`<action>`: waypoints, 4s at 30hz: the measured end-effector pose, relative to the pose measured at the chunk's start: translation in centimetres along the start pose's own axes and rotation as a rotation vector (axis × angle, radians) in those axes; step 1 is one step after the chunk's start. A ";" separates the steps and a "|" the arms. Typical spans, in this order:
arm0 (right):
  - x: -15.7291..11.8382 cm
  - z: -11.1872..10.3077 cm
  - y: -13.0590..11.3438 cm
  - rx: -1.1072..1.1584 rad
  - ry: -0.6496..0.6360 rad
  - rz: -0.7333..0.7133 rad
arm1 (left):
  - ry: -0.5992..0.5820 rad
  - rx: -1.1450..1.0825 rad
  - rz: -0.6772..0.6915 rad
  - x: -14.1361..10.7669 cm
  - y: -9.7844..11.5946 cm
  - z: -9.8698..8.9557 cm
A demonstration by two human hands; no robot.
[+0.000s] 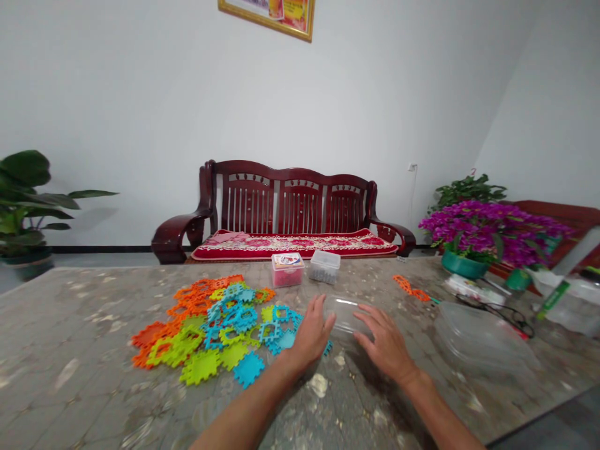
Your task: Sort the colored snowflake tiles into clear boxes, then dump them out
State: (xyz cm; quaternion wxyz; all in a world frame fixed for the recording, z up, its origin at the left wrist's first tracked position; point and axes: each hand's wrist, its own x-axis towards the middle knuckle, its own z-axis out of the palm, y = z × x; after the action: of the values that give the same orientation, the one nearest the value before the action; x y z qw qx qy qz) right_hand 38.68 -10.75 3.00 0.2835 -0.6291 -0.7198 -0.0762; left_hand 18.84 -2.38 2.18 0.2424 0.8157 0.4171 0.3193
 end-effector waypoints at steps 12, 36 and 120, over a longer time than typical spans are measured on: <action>2.9 0.7 0.5 -0.181 -0.282 0.162 | -0.101 -0.015 0.011 1.6 -1.0 1.0; 2.7 1.8 2.1 -0.192 -0.163 0.018 | -0.213 -0.284 0.038 5.1 -4.6 0.6; -1.7 0.3 -3.8 0.029 -0.188 0.004 | -0.012 0.767 -0.255 -1.1 -11.4 -15.4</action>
State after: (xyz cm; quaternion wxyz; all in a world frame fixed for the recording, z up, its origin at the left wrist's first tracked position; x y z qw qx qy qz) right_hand 35.10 -12.78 2.84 0.2239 -0.6307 -0.7430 -0.0055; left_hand 1.22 4.79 4.73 -0.0392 0.7905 0.6025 0.1029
